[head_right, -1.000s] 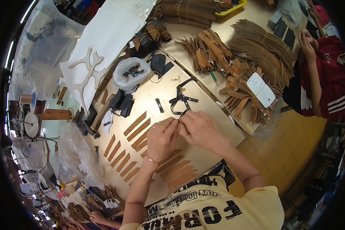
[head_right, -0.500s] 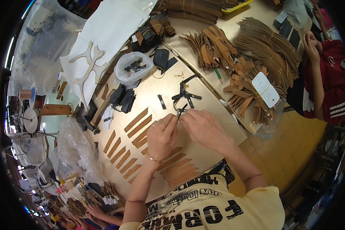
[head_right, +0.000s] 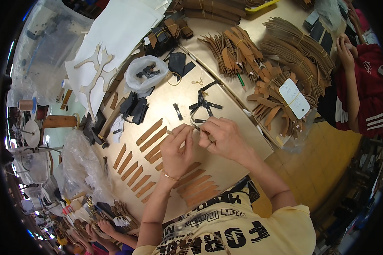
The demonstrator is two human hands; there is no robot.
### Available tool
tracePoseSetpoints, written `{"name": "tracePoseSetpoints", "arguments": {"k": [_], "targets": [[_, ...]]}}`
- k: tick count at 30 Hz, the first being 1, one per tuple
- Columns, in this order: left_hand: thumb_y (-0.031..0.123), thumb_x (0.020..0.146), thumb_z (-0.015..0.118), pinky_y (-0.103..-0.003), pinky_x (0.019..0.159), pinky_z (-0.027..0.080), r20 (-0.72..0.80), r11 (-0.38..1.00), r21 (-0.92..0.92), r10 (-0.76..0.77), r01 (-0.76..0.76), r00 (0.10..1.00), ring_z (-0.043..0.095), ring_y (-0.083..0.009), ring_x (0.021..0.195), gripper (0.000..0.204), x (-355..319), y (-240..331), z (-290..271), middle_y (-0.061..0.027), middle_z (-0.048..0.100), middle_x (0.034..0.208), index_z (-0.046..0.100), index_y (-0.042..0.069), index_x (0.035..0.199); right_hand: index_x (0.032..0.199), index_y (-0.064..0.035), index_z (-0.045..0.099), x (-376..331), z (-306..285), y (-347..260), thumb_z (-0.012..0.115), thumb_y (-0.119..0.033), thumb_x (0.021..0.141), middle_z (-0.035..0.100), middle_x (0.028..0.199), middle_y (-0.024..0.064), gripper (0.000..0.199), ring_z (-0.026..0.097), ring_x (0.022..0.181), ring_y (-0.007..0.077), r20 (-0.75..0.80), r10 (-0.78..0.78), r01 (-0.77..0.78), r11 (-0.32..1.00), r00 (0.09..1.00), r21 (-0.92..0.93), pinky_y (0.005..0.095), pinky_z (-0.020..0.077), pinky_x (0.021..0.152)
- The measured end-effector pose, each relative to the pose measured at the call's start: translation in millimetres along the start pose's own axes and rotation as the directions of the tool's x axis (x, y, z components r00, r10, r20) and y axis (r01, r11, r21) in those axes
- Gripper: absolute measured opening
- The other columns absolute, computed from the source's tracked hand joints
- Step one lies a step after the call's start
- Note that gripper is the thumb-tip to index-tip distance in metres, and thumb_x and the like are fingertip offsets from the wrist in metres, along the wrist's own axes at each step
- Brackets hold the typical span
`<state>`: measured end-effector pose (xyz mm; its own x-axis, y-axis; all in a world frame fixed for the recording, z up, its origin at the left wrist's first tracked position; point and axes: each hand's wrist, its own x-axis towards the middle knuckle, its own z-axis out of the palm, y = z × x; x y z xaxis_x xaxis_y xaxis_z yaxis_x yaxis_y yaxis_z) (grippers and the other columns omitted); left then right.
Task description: The person separates a bundle of light-brown leather pieces and arranges them in two parallel rows on the table. Then the person picks up small black leather strips and places them in a separate pile. The task is performed by hand without tools.
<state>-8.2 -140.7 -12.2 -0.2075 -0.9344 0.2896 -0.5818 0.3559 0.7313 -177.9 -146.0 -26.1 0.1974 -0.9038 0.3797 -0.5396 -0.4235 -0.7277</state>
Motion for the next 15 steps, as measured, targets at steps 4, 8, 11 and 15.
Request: {"name": "tracePoseSetpoints", "arguments": {"k": [4,8,11,15], "targets": [[0.000,0.085,0.070,-0.027,0.066,0.052,0.045,0.979,-0.161,-0.117,0.123,0.992,0.068,-0.0191,0.075,0.016,1.1,6.2,-6.3,-0.0117,0.071,0.093,0.072,-0.001,0.101,0.078,-0.0039,0.061,0.4,1.9,0.8,0.067,-0.006,0.073,0.057,0.067,0.0068,0.008,0.053,0.053,0.0250,-0.023,-0.031,0.031,0.999,0.999,-0.033,0.0342,0.0443,0.054],[0.000,0.085,0.071,-0.026,0.066,0.052,0.056,0.966,-0.201,-0.153,0.161,0.987,0.067,-0.0168,0.073,0.014,4.1,7.0,-4.5,-0.0119,0.071,0.091,0.073,-0.002,0.098,0.078,-0.0038,0.061,0.9,-0.1,0.5,0.066,-0.005,0.073,0.057,0.068,0.0066,0.007,0.053,0.054,0.0246,0.026,-0.062,0.063,0.997,0.998,-0.046,0.0338,0.0442,0.054],[-0.001,0.086,0.069,-0.025,0.065,0.051,0.055,0.962,-0.221,-0.154,0.162,0.987,0.066,-0.0155,0.071,0.014,4.6,5.2,-2.9,-0.0122,0.071,0.090,0.072,-0.002,0.099,0.079,-0.0041,0.061,0.9,-2.2,0.4,0.065,-0.005,0.074,0.057,0.069,0.0065,0.007,0.054,0.055,0.0245,0.049,-0.058,0.060,0.997,0.997,-0.038,0.0336,0.0444,0.055],[-0.002,0.086,0.066,-0.027,0.065,0.052,0.012,0.957,-0.221,-0.188,0.186,0.982,0.065,-0.0163,0.072,0.012,4.4,1.2,-6.0,-0.0127,0.070,0.090,0.071,-0.003,0.098,0.080,-0.0042,0.061,-1.7,-6.2,2.1,0.066,-0.006,0.074,0.058,0.070,0.0067,0.008,0.055,0.057,0.0253,0.018,0.001,-0.002,1.000,1.000,0.019,0.0350,0.0453,0.056]]}}
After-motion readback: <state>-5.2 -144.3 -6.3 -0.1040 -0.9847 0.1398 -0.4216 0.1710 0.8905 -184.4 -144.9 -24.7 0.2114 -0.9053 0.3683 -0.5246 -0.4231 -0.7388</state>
